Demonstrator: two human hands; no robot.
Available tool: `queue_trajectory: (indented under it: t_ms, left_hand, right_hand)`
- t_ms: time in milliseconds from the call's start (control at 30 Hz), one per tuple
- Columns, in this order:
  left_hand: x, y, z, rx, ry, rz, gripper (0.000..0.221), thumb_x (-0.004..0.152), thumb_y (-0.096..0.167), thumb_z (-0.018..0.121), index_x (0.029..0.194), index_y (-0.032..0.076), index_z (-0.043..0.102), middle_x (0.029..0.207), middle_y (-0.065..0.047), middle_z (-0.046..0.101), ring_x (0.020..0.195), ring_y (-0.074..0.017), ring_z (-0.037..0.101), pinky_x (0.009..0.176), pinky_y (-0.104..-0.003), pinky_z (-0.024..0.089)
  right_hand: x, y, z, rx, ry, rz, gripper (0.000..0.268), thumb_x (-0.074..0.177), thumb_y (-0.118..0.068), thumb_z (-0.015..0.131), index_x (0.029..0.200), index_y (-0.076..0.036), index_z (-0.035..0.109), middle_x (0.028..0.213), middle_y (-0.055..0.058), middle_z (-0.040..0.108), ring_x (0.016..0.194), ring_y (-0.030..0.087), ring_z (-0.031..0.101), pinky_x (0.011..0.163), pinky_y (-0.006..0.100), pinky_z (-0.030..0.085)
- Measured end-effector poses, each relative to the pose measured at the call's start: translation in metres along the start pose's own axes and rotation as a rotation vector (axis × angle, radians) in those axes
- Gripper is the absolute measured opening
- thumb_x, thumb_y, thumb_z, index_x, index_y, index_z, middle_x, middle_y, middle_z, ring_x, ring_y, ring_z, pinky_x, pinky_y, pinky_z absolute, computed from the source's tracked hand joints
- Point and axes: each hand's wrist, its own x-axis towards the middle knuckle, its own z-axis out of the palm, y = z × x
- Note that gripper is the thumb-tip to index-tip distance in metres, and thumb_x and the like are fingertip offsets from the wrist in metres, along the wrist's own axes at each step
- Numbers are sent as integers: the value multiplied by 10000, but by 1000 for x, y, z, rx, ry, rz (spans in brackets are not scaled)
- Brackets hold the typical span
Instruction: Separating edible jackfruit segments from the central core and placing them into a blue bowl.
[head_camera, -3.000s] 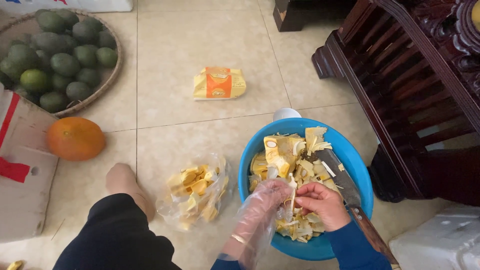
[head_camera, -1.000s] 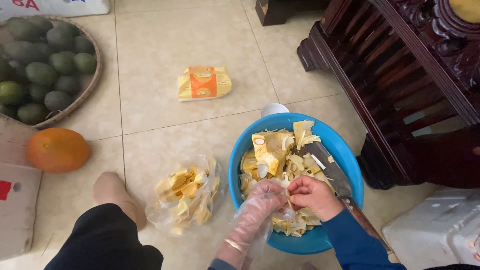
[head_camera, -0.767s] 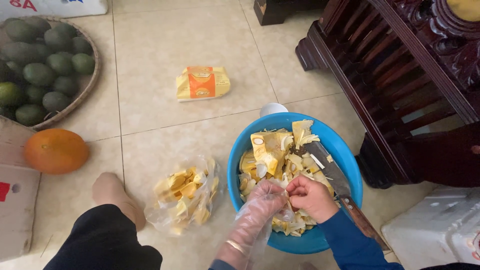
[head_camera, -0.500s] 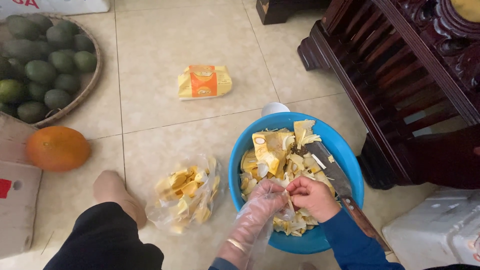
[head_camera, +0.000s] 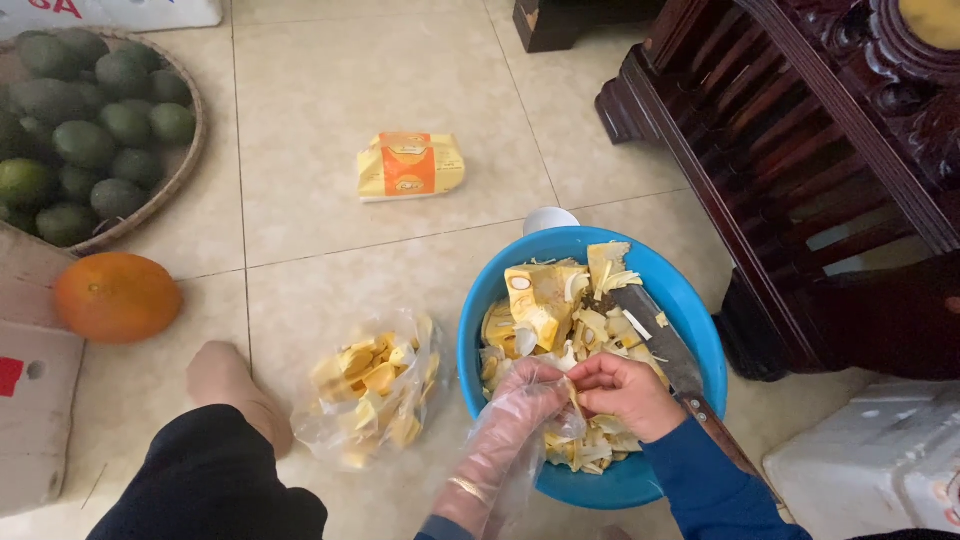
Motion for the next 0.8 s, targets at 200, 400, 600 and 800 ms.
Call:
queue_trajectory:
  t_ms: [200,400,600,800]
  left_hand:
    - [-11,3,4,-69,-36,63,211,816,196,779,961,109,652,815,-104,686,734,-196,643,682,-320,539]
    - [20,-30,7,-43,49,114,231,720,135,807,891,105,655,714,-116,679,602,-190,640,554,-309,535]
    - [3,-11,6,-115,19,119,305,661,153,830,907,91,662,723,-128,674,587,-207,644,533,-310,562]
    - [-11,8,16,-170,-11,28,250,712,-9,699,918,98,608,816,-105,617,728,-188,611,632,-312,530]
  right_hand:
    - [3,4,2,-80,-4,-20,292,745,115,726,1003,-14,769,862,151,774,768,208,712,673,351,592]
    - [-5,-2,15,-287,88,-68,249,718,24,753,938,-95,753,820,60,756,769,166,705,689,315,575]
    - [-4,2,18,-521,148,-164,217,714,-87,758,913,-168,731,781,-10,754,706,119,700,676,272,578]
    - [-16,-2,28,-797,215,-240,239,775,-208,712,1006,-243,664,860,-33,802,749,193,764,689,370,598]
